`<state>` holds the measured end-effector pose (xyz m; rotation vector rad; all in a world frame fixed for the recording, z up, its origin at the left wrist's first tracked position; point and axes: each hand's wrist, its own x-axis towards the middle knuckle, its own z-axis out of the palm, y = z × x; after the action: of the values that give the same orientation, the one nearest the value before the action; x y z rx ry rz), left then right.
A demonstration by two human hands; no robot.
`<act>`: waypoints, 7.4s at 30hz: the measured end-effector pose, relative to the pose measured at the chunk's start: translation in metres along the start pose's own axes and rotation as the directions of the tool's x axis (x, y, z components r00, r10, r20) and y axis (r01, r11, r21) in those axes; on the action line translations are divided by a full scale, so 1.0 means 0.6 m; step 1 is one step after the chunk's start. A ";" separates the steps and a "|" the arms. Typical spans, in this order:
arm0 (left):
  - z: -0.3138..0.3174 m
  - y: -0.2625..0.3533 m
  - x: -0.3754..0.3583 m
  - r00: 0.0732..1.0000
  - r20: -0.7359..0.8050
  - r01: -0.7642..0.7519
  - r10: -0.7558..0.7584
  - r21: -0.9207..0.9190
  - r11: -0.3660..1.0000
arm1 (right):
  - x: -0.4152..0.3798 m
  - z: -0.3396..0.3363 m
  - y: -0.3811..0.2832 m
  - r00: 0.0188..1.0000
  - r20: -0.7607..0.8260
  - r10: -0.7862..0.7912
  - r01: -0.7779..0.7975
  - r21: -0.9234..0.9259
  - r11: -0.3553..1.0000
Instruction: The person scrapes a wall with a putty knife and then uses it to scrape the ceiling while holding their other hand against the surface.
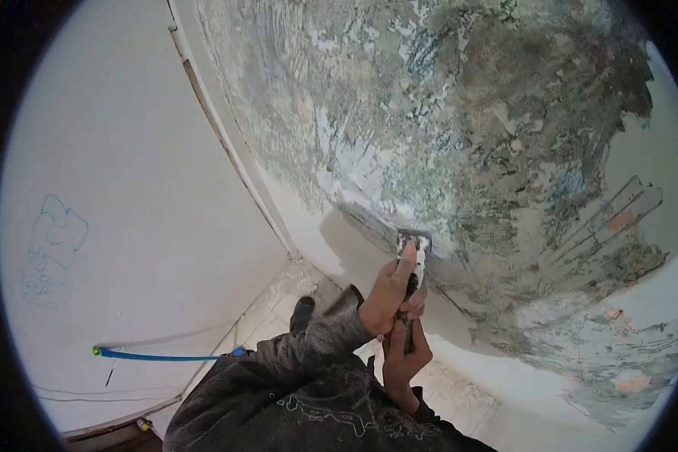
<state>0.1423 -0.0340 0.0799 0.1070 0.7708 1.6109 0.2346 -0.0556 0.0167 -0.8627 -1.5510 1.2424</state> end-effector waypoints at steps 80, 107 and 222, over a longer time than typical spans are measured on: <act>-0.050 -0.044 0.026 0.992 -0.004 -0.123 0.130 -0.342 0.932 | 0.058 -0.052 -0.056 0.799 0.510 0.319 -0.483 0.227 0.846; -0.132 -0.029 0.044 0.987 -0.113 -0.129 0.114 -0.135 0.982 | 0.070 0.005 -0.041 0.712 0.602 0.361 -0.483 0.047 0.874; -0.173 0.052 0.061 0.940 -0.188 -0.282 0.284 0.037 0.959 | 0.106 0.075 0.000 0.649 0.682 0.337 -0.615 0.210 0.760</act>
<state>0.0574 -0.0435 0.0036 0.0723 0.9450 1.9108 0.1717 -0.0110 0.0296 -0.6229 -1.4442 2.3655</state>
